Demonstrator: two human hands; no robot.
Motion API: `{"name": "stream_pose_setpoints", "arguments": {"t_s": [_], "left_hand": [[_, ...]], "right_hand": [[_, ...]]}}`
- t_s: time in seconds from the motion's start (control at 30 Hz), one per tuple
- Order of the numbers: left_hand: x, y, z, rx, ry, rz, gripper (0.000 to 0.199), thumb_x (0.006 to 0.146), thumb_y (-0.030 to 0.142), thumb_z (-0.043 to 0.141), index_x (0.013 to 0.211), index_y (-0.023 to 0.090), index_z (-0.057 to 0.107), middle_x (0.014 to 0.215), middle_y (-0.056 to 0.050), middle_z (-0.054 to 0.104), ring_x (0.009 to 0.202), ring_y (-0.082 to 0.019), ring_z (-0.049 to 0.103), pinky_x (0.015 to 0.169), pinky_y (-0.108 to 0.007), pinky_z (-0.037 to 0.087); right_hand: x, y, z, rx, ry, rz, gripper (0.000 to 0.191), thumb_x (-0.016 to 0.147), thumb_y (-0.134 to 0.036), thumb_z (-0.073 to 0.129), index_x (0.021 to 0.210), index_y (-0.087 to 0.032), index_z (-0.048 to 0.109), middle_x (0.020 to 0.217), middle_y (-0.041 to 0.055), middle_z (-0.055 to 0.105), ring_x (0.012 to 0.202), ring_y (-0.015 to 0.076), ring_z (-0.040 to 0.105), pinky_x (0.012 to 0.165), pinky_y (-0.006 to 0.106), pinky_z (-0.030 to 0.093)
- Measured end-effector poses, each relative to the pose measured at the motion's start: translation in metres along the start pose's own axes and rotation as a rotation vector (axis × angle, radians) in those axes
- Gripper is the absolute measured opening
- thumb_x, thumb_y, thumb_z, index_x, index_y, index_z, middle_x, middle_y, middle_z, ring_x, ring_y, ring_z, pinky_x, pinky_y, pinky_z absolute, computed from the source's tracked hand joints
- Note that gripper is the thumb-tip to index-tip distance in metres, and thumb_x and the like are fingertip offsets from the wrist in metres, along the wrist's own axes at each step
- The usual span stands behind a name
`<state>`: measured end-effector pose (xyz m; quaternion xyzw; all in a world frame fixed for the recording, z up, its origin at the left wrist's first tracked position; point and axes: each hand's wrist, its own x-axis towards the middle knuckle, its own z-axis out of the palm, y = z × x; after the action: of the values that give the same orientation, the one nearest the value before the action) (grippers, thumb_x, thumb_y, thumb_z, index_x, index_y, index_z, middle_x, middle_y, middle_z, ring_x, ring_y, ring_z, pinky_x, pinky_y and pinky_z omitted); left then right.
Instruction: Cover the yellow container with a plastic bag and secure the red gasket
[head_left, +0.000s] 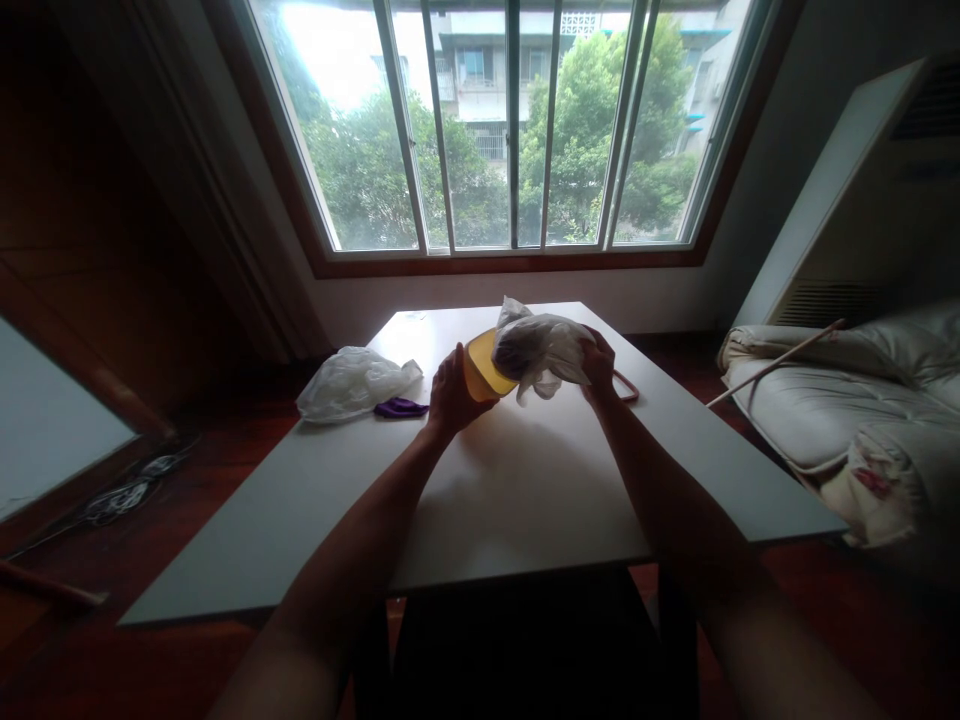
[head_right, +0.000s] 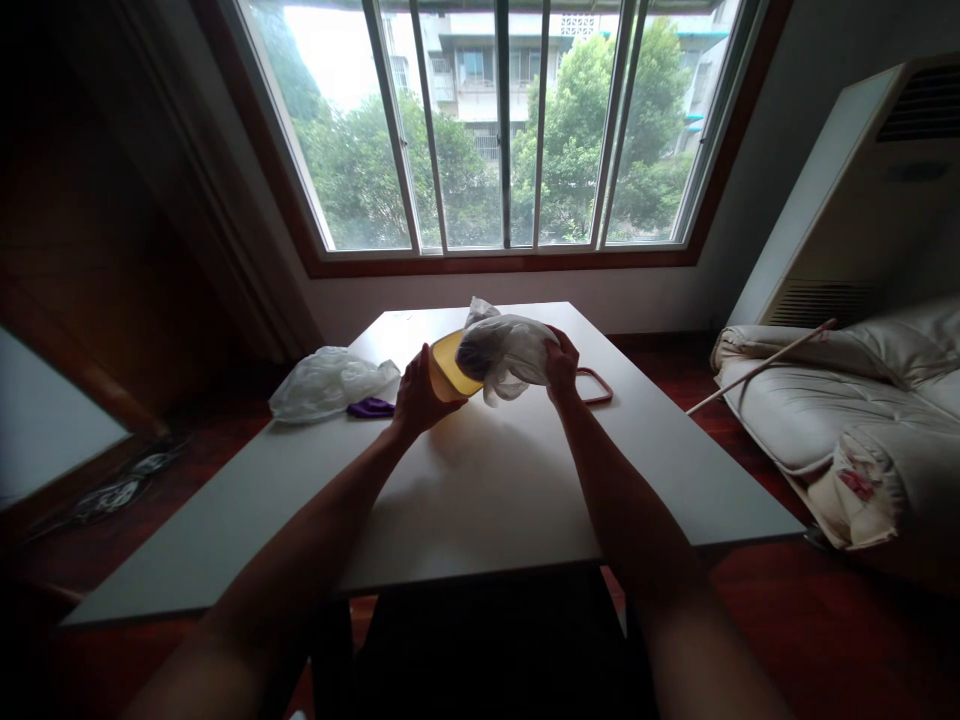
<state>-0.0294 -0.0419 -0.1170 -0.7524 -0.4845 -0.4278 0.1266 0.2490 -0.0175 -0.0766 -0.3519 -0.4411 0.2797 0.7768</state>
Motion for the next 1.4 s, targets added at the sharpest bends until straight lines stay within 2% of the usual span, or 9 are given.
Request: {"name": "stream_pose_setpoints", "arguments": {"t_s": [0.17,0.3,0.4,0.5,0.7,1.03,1.4], "left_hand": [[0.002,-0.001,-0.002,-0.016,0.004,-0.035,0.139,0.058,0.052,0.089,0.161,0.015,0.004,0.155,-0.025,0.037,0.14,-0.047,0.04,0.112,-0.062,0.039],[0.003,-0.001,-0.002,-0.051,0.015,-0.086,0.139,0.056,0.051,0.091,0.161,0.017,0.005,0.154,-0.024,0.038,0.14,-0.046,0.04,0.111,-0.061,0.04],[0.003,-0.001,-0.001,-0.062,0.021,-0.079,0.14,0.056,0.05,0.092,0.161,0.016,0.006,0.153,-0.025,0.039,0.139,-0.046,0.041,0.111,-0.061,0.041],[0.002,0.0,-0.001,-0.066,0.02,-0.067,0.139,0.057,0.049,0.092,0.161,0.017,0.005,0.154,-0.025,0.039,0.14,-0.046,0.04,0.111,-0.062,0.04],[0.0,-0.003,0.001,-0.076,0.018,-0.099,0.145,0.058,0.05,0.091,0.161,0.016,-0.005,0.156,-0.027,0.034,0.141,-0.047,0.038,0.108,-0.062,0.044],[0.0,-0.002,0.001,-0.101,0.015,-0.119,0.146,0.059,0.051,0.091,0.161,0.018,-0.008,0.156,-0.026,0.035,0.142,-0.046,0.038,0.106,-0.06,0.047],[0.001,0.0,-0.002,-0.119,0.001,-0.128,0.145,0.058,0.052,0.091,0.162,0.019,-0.004,0.155,-0.025,0.036,0.142,-0.046,0.038,0.106,-0.061,0.047]], "right_hand": [[-0.004,-0.018,-0.006,-0.215,0.017,-0.35,0.035,0.089,-0.037,0.056,0.115,-0.019,0.071,0.119,0.0078,0.072,0.112,0.0252,0.065,0.103,0.045,0.05],[-0.008,-0.039,-0.011,-0.29,-0.021,-0.498,0.036,0.092,-0.035,0.053,0.122,-0.022,0.069,0.129,0.0087,0.068,0.128,0.0277,0.059,0.108,0.044,0.048],[-0.006,-0.047,-0.016,-0.341,-0.013,-0.497,0.036,0.092,-0.032,0.052,0.124,-0.023,0.068,0.125,0.0091,0.069,0.13,0.0275,0.057,0.104,0.043,0.051],[0.003,-0.045,-0.026,-0.415,0.014,-0.481,0.038,0.092,-0.03,0.051,0.126,-0.022,0.067,0.125,0.0107,0.069,0.13,0.0273,0.057,0.104,0.043,0.051],[0.022,-0.02,-0.049,-0.581,0.04,-0.446,0.047,0.09,-0.027,0.046,0.132,-0.015,0.064,0.135,0.0131,0.065,0.132,0.0263,0.055,0.116,0.046,0.04],[0.041,0.021,-0.074,-0.684,0.077,-0.441,0.053,0.084,-0.024,0.046,0.133,-0.013,0.063,0.14,0.0135,0.062,0.133,0.0254,0.055,0.117,0.046,0.039],[0.041,0.042,-0.084,-0.751,0.089,-0.361,0.052,0.082,-0.027,0.048,0.129,-0.013,0.064,0.133,0.0149,0.066,0.131,0.0281,0.056,0.115,0.048,0.041]]}}
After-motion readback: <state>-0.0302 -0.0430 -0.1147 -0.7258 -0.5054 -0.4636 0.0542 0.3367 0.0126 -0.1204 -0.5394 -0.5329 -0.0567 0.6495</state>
